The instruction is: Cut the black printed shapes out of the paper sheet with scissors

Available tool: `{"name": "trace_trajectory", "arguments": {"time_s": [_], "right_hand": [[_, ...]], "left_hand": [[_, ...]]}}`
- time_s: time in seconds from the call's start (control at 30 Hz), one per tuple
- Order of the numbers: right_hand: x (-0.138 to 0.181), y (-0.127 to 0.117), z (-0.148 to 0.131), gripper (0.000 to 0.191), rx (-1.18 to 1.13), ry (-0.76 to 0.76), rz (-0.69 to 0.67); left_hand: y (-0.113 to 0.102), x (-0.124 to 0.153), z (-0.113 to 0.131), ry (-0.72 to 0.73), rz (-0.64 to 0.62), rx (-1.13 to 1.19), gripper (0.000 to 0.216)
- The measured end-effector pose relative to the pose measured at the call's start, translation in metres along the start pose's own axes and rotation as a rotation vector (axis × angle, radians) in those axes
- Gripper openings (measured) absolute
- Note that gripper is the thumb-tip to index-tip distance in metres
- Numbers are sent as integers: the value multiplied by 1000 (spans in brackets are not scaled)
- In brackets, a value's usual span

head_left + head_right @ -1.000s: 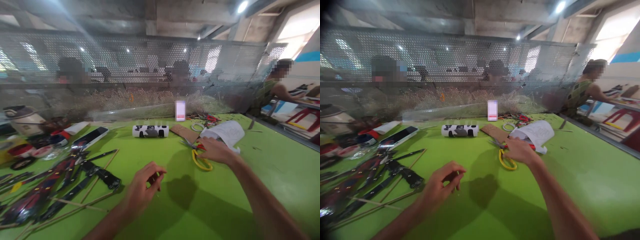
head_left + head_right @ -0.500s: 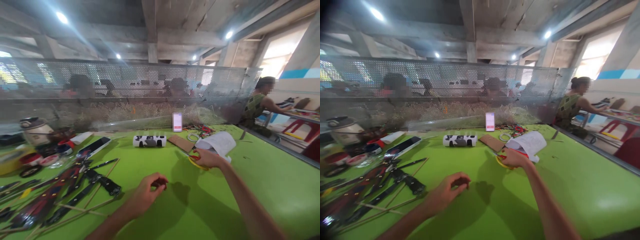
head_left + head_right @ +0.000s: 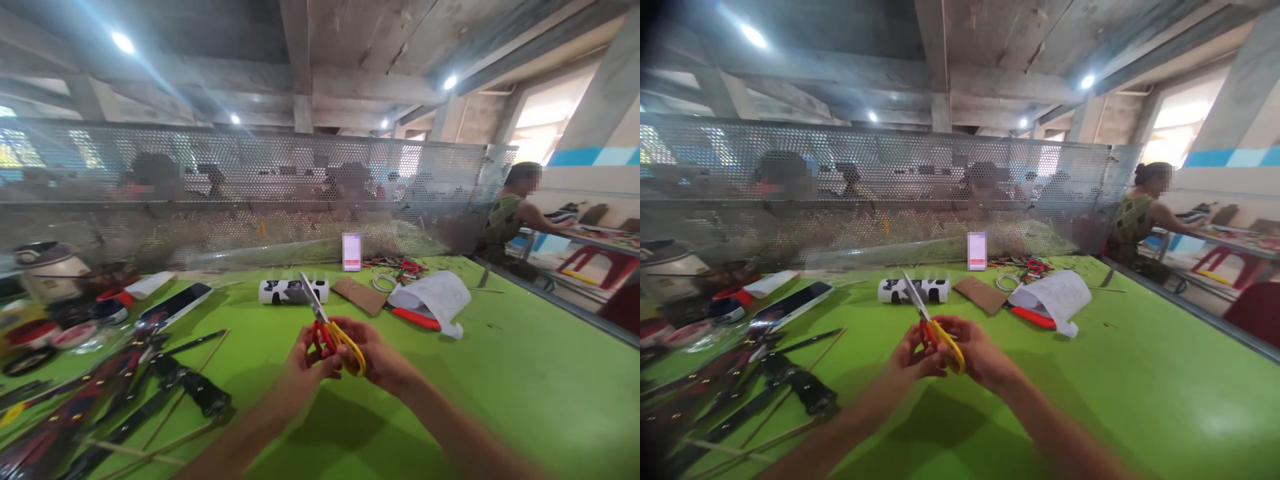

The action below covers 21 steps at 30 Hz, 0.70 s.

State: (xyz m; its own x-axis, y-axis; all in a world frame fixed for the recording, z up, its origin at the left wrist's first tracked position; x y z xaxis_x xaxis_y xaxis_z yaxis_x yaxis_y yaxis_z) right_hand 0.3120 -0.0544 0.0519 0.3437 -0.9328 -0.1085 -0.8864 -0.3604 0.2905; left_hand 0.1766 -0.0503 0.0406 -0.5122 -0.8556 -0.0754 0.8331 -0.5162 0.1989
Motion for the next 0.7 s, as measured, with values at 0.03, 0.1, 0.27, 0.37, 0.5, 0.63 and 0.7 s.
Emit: {"name": "trace_trajectory", "arguments": {"time_s": [0.03, 0.1, 0.27, 0.37, 0.5, 0.63, 0.7], "right_hand": [[1, 2, 4, 53, -27, 9, 0], [2, 4, 7, 48, -58, 32, -9], [4, 0, -7, 38, 0, 94, -51], [4, -6, -20, 34, 24, 79, 4], [1, -11, -25, 41, 63, -22, 114], [-2, -3, -9, 38, 161, -46, 134], [-1, 1, -2, 32, 185, -53, 141]], "left_hand": [[-3, 2, 1, 1, 17, 3, 56], [-8, 4, 3, -8, -4, -5, 54], [-12, 4, -4, -113, -11, -60, 48], [-14, 4, -10, -150, 75, -54, 47], [-20, 8, -7, -150, 189, -70, 38], [-14, 14, 4, -69, 66, -55, 33], [-9, 16, 8, -37, -20, 94, 37]]}}
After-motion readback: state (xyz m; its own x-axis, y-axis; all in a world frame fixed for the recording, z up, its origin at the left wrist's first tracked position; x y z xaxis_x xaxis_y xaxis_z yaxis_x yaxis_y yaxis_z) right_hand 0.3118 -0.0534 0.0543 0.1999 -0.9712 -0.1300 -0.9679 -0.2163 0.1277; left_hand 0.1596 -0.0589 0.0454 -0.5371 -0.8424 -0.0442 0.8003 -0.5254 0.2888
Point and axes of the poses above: each hand's wrist, its own x-axis away from the middle knuckle, its own y-axis out of the palm, z = x × y, the point moved 4 cm from there along -x, towards the middle knuckle, and after that the axes turned 4 degrees about -x, right-handed, at the moved point
